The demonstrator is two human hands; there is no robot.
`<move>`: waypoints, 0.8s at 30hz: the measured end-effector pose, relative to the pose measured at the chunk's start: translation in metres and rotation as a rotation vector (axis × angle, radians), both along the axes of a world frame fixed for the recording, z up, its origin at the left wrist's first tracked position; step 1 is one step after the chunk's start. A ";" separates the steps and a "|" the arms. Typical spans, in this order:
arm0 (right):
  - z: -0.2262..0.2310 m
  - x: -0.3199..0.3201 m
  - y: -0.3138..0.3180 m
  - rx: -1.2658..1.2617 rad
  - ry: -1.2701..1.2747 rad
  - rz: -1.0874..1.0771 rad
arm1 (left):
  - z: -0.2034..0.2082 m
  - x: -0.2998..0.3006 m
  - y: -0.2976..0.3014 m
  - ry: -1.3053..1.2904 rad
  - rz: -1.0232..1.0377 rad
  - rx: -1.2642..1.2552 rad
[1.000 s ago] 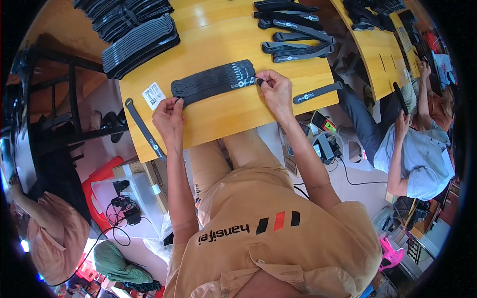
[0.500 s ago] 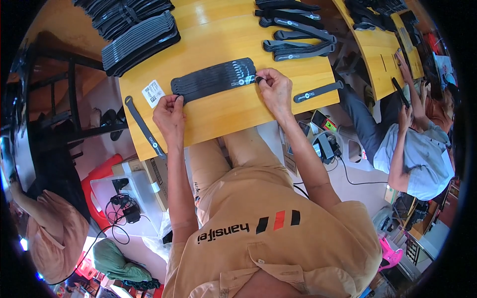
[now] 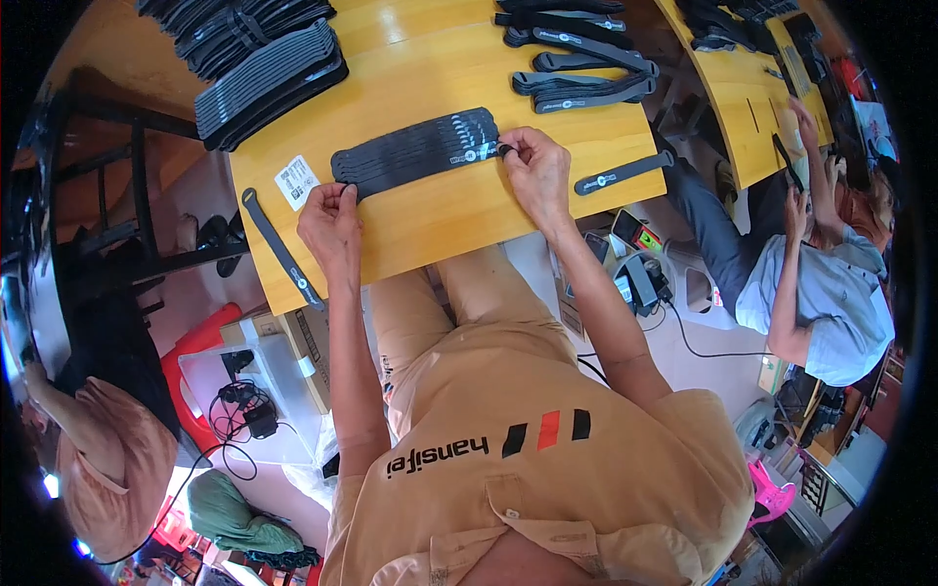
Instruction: The recorder is assembling black plastic straps by attaching small plastic clips or components to them.
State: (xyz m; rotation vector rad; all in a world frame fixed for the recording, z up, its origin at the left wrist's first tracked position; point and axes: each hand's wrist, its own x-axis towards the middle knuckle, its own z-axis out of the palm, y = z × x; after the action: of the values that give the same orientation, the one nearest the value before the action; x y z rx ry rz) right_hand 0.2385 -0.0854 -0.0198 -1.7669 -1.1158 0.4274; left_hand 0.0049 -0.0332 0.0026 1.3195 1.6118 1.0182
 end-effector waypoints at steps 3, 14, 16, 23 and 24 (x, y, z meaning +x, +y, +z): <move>0.004 -0.003 0.001 0.006 0.062 -0.019 | -0.003 -0.003 0.000 0.051 -0.006 0.020; 0.008 -0.004 0.000 -0.019 -0.020 -0.008 | -0.005 0.000 0.000 0.125 0.021 0.028; 0.009 -0.005 0.001 -0.035 -0.032 -0.005 | -0.007 -0.002 0.002 0.206 0.010 0.062; 0.010 -0.003 0.003 -0.041 -0.039 -0.015 | -0.013 0.001 0.000 0.324 -0.006 0.251; 0.010 -0.003 0.003 -0.042 -0.043 -0.019 | -0.014 0.001 0.001 0.350 -0.005 0.311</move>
State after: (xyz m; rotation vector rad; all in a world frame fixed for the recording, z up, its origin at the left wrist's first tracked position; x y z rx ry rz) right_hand 0.2356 -0.0827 -0.0103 -1.8298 -1.1268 0.4053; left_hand 0.0057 -0.0324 -0.0111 1.7903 1.7499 1.1142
